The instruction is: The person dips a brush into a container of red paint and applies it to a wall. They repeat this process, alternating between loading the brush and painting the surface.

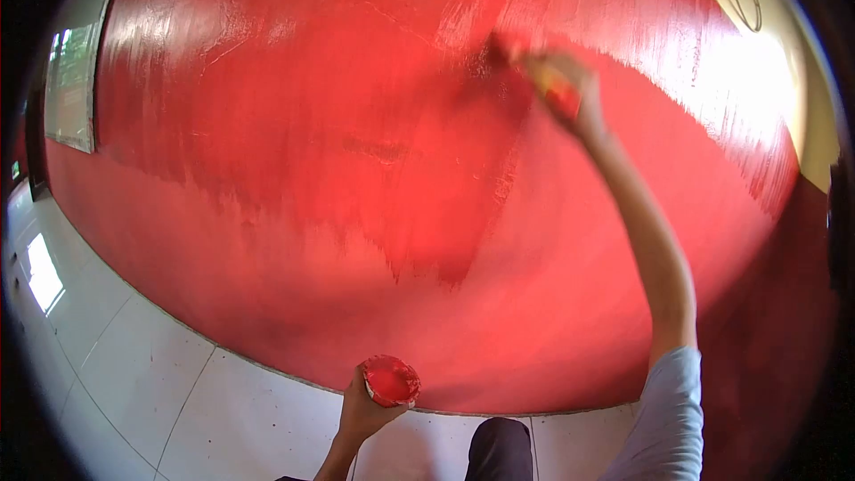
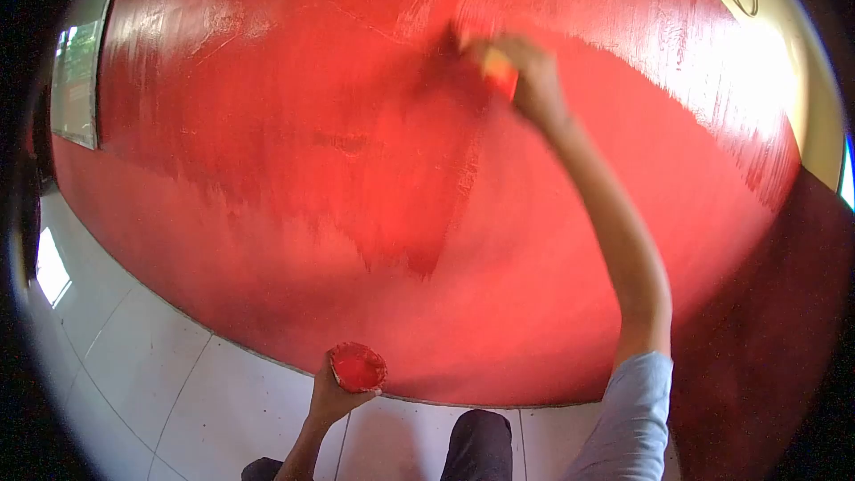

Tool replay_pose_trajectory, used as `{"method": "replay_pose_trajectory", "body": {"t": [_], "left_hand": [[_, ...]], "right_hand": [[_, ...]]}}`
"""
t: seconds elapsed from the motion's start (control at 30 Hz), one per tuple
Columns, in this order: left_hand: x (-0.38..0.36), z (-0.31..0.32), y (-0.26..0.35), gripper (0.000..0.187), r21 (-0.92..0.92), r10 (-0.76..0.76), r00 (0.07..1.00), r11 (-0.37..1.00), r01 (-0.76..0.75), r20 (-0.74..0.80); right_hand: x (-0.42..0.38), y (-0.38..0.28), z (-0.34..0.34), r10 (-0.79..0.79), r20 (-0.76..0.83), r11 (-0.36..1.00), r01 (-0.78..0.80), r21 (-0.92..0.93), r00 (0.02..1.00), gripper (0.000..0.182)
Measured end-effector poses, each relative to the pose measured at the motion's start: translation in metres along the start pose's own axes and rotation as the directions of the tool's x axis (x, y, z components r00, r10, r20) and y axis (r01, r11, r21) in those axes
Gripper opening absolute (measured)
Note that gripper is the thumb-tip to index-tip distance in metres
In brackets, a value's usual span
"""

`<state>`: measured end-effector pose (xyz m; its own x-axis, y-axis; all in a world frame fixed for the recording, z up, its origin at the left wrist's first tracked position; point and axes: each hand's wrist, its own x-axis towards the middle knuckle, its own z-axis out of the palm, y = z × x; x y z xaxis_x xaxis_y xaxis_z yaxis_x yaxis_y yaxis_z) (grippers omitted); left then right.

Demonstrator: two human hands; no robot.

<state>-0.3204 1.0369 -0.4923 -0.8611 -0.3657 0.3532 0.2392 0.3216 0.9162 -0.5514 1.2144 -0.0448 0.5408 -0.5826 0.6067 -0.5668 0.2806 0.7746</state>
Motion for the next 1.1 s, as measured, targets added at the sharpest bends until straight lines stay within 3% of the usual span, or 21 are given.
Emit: {"method": "replay_pose_trajectory", "body": {"t": [0.03, 0.07, 0.1, 0.17, 0.2, 0.3, 0.33, 0.37, 0.4, 0.43, 0.5, 0.57, 0.63, 0.73, 0.77, 0.8, 0.9, 0.93, 1.0, 1.03, 1.1], "left_hand": [[0.001, 0.000, 0.001, 0.086, -0.022, 0.000, 1.000, 1.000, 0.000, 0.003], [0.001, -0.001, 0.003, 0.086, -0.044, 0.001, 1.000, 0.999, -0.001, 0.006], [0.001, -0.002, 0.005, 0.085, -0.063, 0.004, 1.000, 0.998, -0.003, 0.008], [0.001, -0.003, 0.008, 0.085, -0.061, 0.035, 0.999, 0.997, -0.035, -0.010], [0.001, -0.003, 0.010, 0.085, -0.061, 0.053, 0.998, 0.997, -0.054, -0.021], [0.000, -0.006, 0.015, 0.085, -0.013, 0.016, 1.000, 1.000, -0.016, -0.022], [0.001, -0.006, 0.015, 0.085, -0.015, 0.011, 1.000, 1.000, -0.011, -0.027], [0.001, -0.006, 0.015, 0.085, -0.021, 0.002, 1.000, 1.000, -0.003, -0.030], [0.001, -0.005, 0.015, 0.084, -0.029, -0.008, 0.999, 1.000, 0.007, -0.034], [0.001, -0.004, 0.018, 0.084, -0.031, -0.015, 0.999, 0.999, 0.014, -0.040], [0.001, -0.005, 0.023, 0.083, -0.033, -0.031, 0.998, 0.999, 0.029, -0.052], [0.002, -0.006, 0.026, 0.084, -0.019, -0.015, 0.999, 1.000, 0.014, -0.047], [0.002, -0.007, 0.025, 0.084, -0.031, 0.001, 0.999, 1.000, -0.002, -0.040], [0.002, -0.003, 0.014, 0.084, -0.074, 0.013, 1.000, 0.997, -0.015, -0.025], [0.003, 0.000, 0.007, 0.084, -0.073, 0.016, 1.000, 0.997, -0.018, -0.020], [0.002, 0.000, 0.002, 0.084, -0.072, 0.019, 1.000, 0.997, -0.020, -0.017], [0.001, -0.005, 0.014, 0.084, -0.059, 0.011, 0.999, 0.998, -0.014, -0.036], [0.002, -0.005, 0.017, 0.082, -0.079, 0.017, 0.999, 0.997, -0.020, -0.041], [0.001, -0.009, 0.017, 0.080, -0.105, 0.019, 0.999, 0.994, -0.023, -0.044], [0.003, -0.008, 0.013, 0.079, -0.103, 0.022, 0.999, 0.994, -0.026, -0.042], [0.002, -0.005, 0.003, 0.078, -0.095, 0.012, 0.999, 0.995, -0.015, -0.032]], "right_hand": [[-0.025, -0.040, 0.001, 0.029, 0.053, 0.999, -0.031, 0.040, 0.998, 0.025], [-0.061, -0.075, 0.004, 0.082, 0.244, 0.996, -0.090, 0.022, 0.966, 0.029], [-0.086, -0.116, 0.006, 0.126, 0.283, 0.964, -0.185, 0.192, 0.951, 0.033], [-0.142, -0.188, 0.010, 0.028, 0.453, 0.901, -0.219, 0.375, 0.891, 0.046], [-0.160, -0.219, 0.007, 0.038, 0.579, 0.861, -0.320, 0.394, 0.814, 0.047], [-0.158, -0.219, 0.017, -0.147, 0.632, 0.804, -0.281, 0.525, 0.761, 0.050], [-0.147, -0.191, 0.022, -0.088, 0.606, 0.763, -0.338, 0.551, 0.790, 0.052], [-0.100, -0.163, 0.010, 0.005, 0.572, 0.741, -0.387, 0.549, 0.820, 0.041], [-0.069, -0.141, 0.011, 0.295, 0.659, 0.539, -0.691, 0.483, 0.691, 0.020], [-0.038, -0.103, 0.011, 0.295, 0.469, 0.632, -0.538, 0.557, 0.832, 0.013], [0.015, -0.031, 0.010, 0.353, 0.315, 0.741, -0.468, 0.480, 0.881, 0.015], [0.068, 0.020, -0.002, 0.350, 0.091, 0.906, -0.361, 0.221, 0.933, 0.016], [0.101, 0.058, 0.002, 0.372, -0.084, 0.916, -0.352, 0.191, 0.924, 0.017], [0.110, 0.027, 0.007, 0.351, -0.170, 0.936, -0.349, 0.038, 0.921, 0.018], [0.095, 0.022, 0.026, 0.267, -0.169, 0.958, -0.243, 0.150, 0.949, 0.022], [0.064, 0.020, 0.043, 0.022, -0.067, 0.998, -0.026, -0.059, 0.998, 0.029], [-0.011, -0.095, 0.045, -0.001, 0.261, 0.987, -0.041, 0.158, 0.965, 0.040], [-0.043, -0.130, 0.053, -0.043, 0.233, 0.964, -0.021, 0.267, 0.972, 0.046], [-0.108, -0.228, 0.037, -0.078, 0.466, 0.950, -0.076, 0.303, 0.881, 0.049], [-0.119, -0.253, 0.026, 0.042, 0.547, 0.845, -0.322, 0.428, 0.836, 0.050], [-0.142, -0.296, 0.017, 0.306, 0.406, 0.689, -0.495, 0.530, 0.861, 0.040]]}}
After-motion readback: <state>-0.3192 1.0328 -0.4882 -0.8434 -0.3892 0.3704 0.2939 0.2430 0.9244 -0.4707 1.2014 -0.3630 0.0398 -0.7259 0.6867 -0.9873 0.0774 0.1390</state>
